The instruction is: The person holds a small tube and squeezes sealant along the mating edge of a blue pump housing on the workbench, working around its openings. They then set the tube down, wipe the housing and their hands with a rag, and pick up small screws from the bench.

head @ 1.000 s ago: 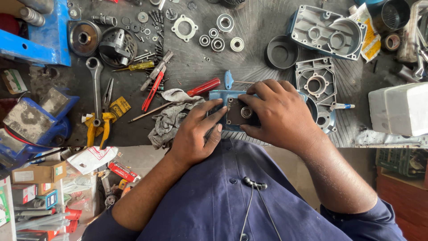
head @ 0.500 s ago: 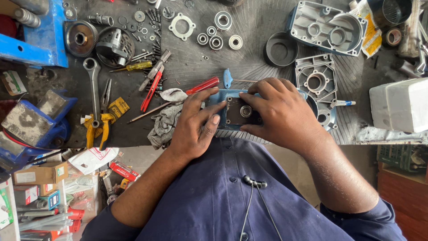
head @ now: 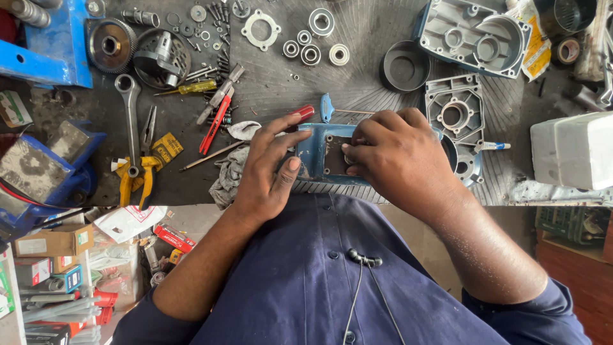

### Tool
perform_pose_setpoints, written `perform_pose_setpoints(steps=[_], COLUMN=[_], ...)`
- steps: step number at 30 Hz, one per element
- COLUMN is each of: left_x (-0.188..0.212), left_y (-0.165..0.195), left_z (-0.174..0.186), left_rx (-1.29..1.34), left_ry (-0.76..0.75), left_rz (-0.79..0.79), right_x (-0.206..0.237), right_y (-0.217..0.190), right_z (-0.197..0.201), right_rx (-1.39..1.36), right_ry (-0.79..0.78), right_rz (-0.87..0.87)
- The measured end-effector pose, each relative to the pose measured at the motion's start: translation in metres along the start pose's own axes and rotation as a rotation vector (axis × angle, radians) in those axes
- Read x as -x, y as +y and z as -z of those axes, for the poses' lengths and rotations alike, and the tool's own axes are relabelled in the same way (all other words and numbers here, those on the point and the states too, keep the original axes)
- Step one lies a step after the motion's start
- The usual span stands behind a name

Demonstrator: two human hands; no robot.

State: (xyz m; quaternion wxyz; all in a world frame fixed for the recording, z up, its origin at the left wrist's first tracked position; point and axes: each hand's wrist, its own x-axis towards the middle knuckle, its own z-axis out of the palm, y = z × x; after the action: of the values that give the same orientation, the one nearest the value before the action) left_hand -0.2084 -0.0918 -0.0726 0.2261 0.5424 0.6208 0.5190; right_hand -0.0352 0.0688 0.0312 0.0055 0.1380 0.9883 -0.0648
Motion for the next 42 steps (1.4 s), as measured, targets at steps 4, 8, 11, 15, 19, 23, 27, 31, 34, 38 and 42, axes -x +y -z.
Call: perform_pose_setpoints(steps=[4,8,11,15,19,23,27,31,34,38,42], left_x=[0.001,0.003,0.000,-0.014,-0.035,-0.066,-0.101,-0.131,-0.141,-0.144,-0.144], left_y=[-0.004,-0.005,-0.004,0.003,0.017,0.031,0.045,0.058,0.062,0.060,0.059], left_z=[0.005,0.010,0.011,0.013,0.013,0.011,0.002,-0.017,-0.026,-0.032,-0.038], left_rx=[-0.020,-0.046,-0.079,-0.112,-0.171,-0.280,-0.700,-1.021,-1.187,-1.115,-1.093], left_ry=[0.012,0.015,0.023,-0.033,-0.191,-0.366,-0.553,-0.726,-0.811,-0.864,-0.851], left_rz=[0.008,0.032,0.023,-0.012,-0.021,-0.012,-0.071,-0.014,0.019,0.166,0.219], right_x=[-0.003,-0.004,-0.004,-0.003,0.001,0.001,-0.010,-0.026,-0.035,-0.037,-0.041], right_y=[-0.001,-0.001,0.002,0.005,0.007,0.015,0.024,0.028,0.029,0.030,0.038], right_z=[-0.002,-0.003,-0.004,-0.004,0.001,0.013,0.019,0.016,0.012,0.002,-0.007], right_rx=[0.027,0.098,0.070,0.051,0.071,0.099,0.318,0.391,0.412,0.424,0.338], right_ry=[-0.009,-0.002,-0.027,-0.017,-0.035,0.025,-0.064,-0.204,-0.241,-0.244,-0.236], right_rz=[0.000,0.028,0.023,0.045,0.043,0.006,-0.019,-0.050,-0.070,-0.061,-0.029])
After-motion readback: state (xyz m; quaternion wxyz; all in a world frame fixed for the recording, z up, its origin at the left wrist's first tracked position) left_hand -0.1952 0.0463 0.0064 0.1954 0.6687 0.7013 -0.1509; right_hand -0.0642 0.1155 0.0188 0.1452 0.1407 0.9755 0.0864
